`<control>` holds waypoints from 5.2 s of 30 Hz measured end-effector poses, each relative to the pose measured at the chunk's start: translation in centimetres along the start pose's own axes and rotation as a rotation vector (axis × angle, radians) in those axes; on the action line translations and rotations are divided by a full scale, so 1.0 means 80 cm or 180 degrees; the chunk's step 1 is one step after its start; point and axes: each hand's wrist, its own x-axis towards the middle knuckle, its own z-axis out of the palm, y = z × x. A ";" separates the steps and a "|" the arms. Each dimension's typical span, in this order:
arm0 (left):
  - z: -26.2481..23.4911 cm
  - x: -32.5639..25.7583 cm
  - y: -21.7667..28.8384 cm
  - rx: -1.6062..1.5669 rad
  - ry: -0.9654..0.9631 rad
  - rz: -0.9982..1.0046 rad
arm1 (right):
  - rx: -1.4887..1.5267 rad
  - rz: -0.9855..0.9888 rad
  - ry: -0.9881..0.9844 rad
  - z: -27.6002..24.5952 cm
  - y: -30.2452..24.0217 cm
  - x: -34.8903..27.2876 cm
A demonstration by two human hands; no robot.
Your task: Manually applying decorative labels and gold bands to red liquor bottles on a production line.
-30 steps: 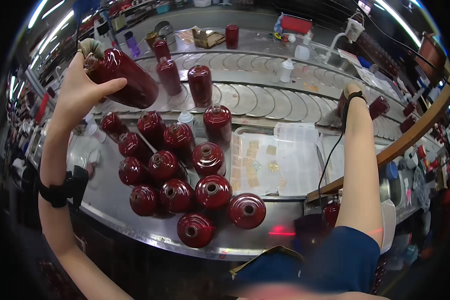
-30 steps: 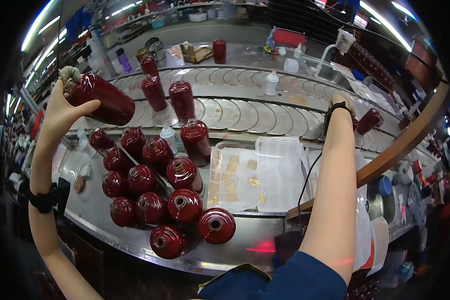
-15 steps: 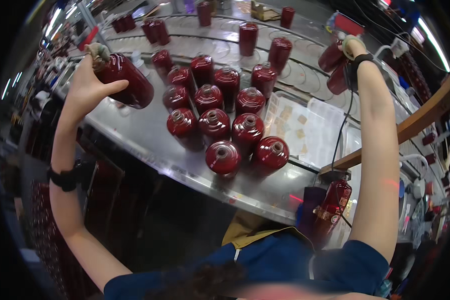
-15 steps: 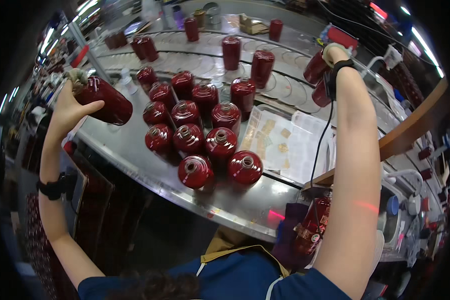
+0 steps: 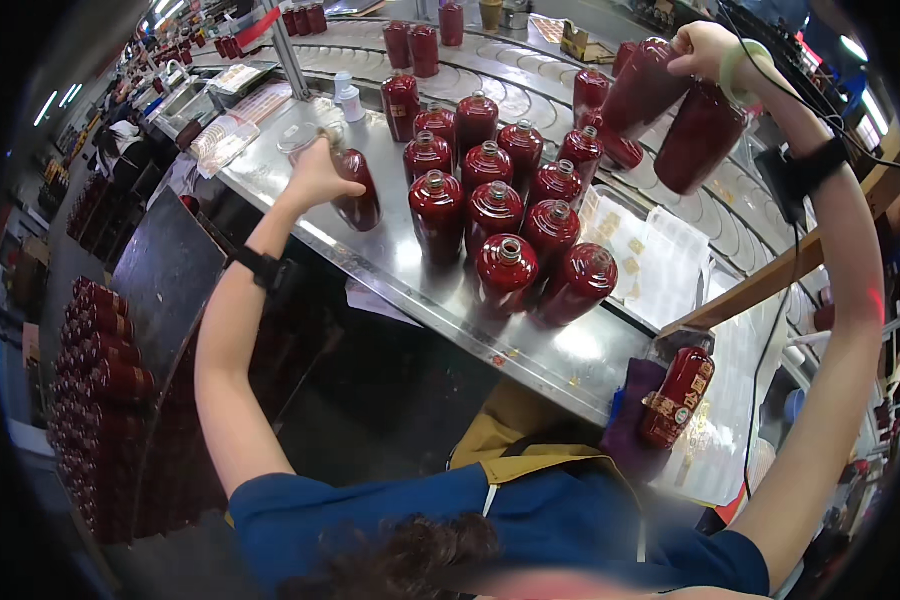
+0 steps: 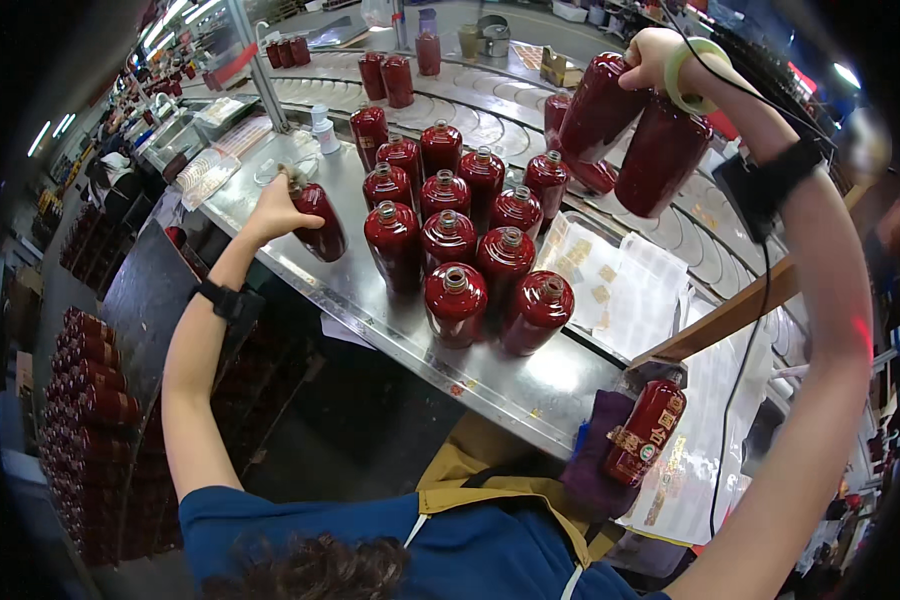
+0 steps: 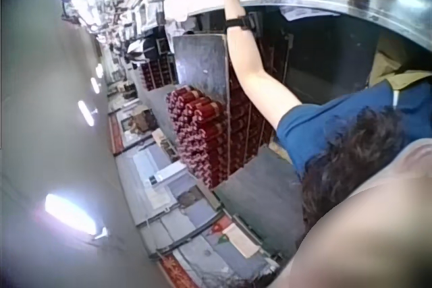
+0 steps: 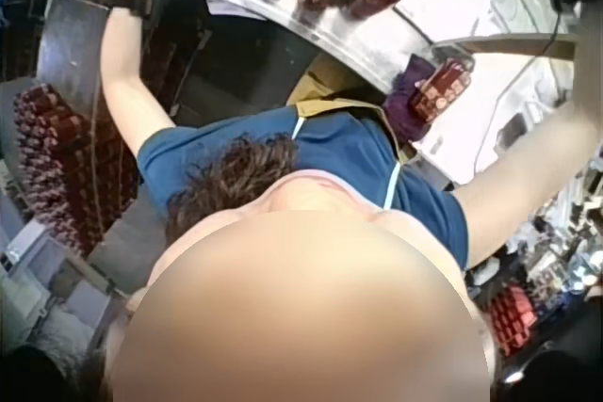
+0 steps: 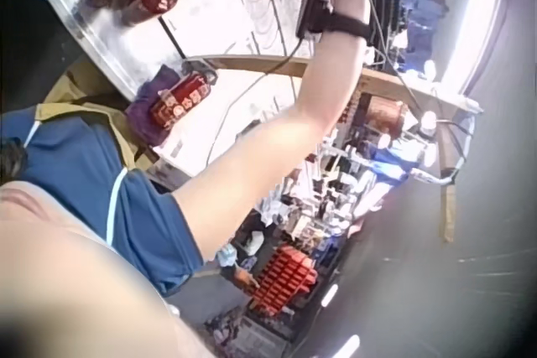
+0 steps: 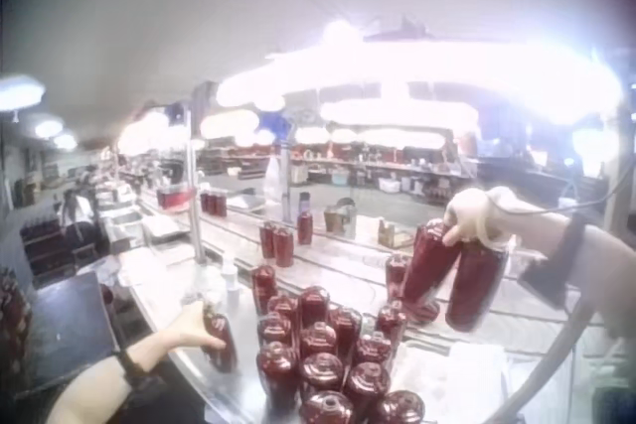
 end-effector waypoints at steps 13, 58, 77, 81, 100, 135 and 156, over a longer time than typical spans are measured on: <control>0.062 0.025 0.013 -0.0275 0.0281 0.0084 | 0.0804 -0.0422 -0.1072 -0.137 -0.246 -0.183; 0.218 -0.164 -0.060 -0.1985 0.2184 -0.0501 | 0.1225 -0.0073 0.3478 0.121 -0.075 -0.445; 0.119 -0.328 0.164 -0.0363 0.3167 -0.0013 | -0.0700 0.1648 -0.0617 0.431 0.299 -0.247; 0.115 -0.313 0.198 -0.0236 0.3232 0.0419 | -0.0516 0.1558 0.0016 0.414 0.326 -0.310; 0.178 -0.323 0.430 -0.3479 0.0509 0.1712 | 0.3996 0.0958 0.1464 0.143 0.048 -0.586; 0.257 -0.224 0.058 -0.1696 0.2204 -0.0198 | 0.4492 0.1755 0.1154 0.213 -0.150 -0.554; 0.257 -0.230 0.063 -0.2079 0.2328 -0.0382 | 0.4623 0.2507 0.1644 0.253 -0.144 -0.631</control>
